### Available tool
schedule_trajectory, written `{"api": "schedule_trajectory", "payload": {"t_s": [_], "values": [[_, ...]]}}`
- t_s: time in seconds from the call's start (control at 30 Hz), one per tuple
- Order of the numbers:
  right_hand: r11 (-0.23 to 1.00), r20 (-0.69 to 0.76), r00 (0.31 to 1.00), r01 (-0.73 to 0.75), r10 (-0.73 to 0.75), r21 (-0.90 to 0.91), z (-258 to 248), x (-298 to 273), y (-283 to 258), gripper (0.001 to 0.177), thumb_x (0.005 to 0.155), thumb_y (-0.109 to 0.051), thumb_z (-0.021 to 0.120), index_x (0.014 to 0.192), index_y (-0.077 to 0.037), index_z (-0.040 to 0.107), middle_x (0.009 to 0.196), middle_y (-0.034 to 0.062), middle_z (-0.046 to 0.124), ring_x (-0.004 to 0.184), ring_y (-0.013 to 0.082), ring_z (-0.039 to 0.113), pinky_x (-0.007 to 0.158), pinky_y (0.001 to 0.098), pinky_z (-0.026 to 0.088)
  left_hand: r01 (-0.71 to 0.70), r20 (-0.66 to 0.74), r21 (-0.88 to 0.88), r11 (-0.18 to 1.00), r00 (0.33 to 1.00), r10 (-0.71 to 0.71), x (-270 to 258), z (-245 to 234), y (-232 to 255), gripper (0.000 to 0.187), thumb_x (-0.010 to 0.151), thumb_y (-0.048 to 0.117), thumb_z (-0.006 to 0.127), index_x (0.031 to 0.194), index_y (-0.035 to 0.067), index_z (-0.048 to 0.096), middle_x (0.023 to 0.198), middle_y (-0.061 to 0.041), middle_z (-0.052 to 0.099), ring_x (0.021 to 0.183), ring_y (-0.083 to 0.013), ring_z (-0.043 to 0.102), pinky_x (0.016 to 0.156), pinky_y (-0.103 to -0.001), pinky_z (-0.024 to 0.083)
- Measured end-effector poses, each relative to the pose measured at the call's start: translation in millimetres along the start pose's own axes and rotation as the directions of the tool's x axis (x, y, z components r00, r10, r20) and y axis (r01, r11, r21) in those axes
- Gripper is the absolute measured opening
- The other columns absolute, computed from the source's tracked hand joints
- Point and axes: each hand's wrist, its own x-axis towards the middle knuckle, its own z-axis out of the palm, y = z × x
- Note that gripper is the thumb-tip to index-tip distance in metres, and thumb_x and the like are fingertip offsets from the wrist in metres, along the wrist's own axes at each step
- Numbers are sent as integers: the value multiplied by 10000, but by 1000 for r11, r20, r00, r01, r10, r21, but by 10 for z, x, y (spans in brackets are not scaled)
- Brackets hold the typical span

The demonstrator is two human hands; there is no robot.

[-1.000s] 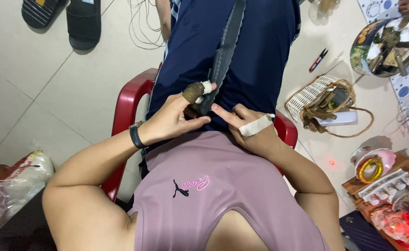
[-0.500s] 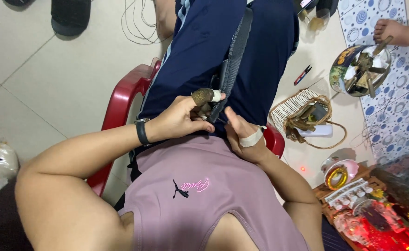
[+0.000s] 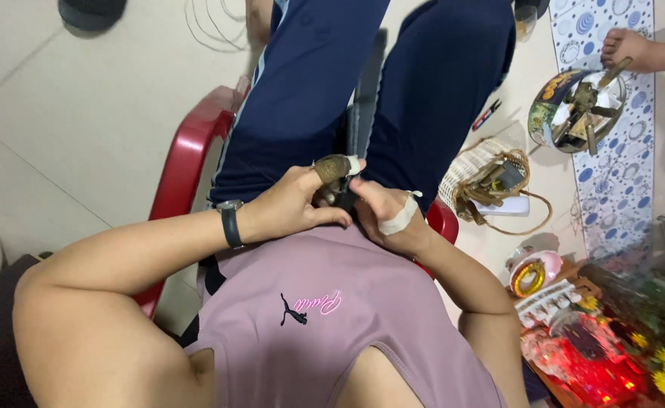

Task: A person is hand-sewing a sandal sole to the upper part using a needle and thread.

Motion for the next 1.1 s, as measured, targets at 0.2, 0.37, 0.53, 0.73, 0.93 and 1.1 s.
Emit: {"api": "schedule_trajectory", "payload": {"t_s": [0.2,0.37,0.53,0.73,0.93,1.1], "values": [[850,-157,922,-246,353,466,176,-423,86,399,813,-4,697,1169,60,527,1031,198,704,783,305,706,572,366,539,-99,68,159,982,994,90,90,-41,138,449,767,211,794,1112,10,590,732,-169,600,629,-307,668,497,-353,561],[847,-135,934,-229,329,479,-8,-353,15,389,799,-9,720,1170,64,628,1021,213,680,920,355,678,723,436,550,-160,98,222,962,985,141,133,-6,97,507,760,279,795,1130,-6,597,891,-251,617,808,-436,656,632,-437,566],[857,-10,979,-172,202,485,-60,-354,134,399,887,-27,583,1282,25,565,889,197,641,732,361,643,614,426,524,-166,52,216,962,986,158,126,-25,126,452,752,264,817,1070,6,626,855,-200,619,797,-364,668,652,-397,560],[967,-14,998,-56,61,248,-73,-131,84,416,910,-64,527,1323,-20,549,817,160,604,524,351,596,441,399,496,-94,15,130,987,996,93,132,-130,152,379,702,187,856,991,32,666,762,-118,627,732,-280,682,623,-335,557],[988,-96,995,12,3,157,171,-20,112,475,839,14,582,1310,7,517,763,145,588,468,319,574,405,379,480,-61,-45,81,995,997,65,83,-161,36,429,647,190,894,963,19,659,745,-124,630,722,-256,671,633,-328,545],[999,-109,993,39,-37,25,121,80,81,381,823,5,614,1192,45,528,759,145,602,476,304,594,395,361,478,-112,-51,107,988,992,118,102,-126,42,449,649,212,895,981,24,659,792,-128,653,783,-283,683,684,-338,553]]}}
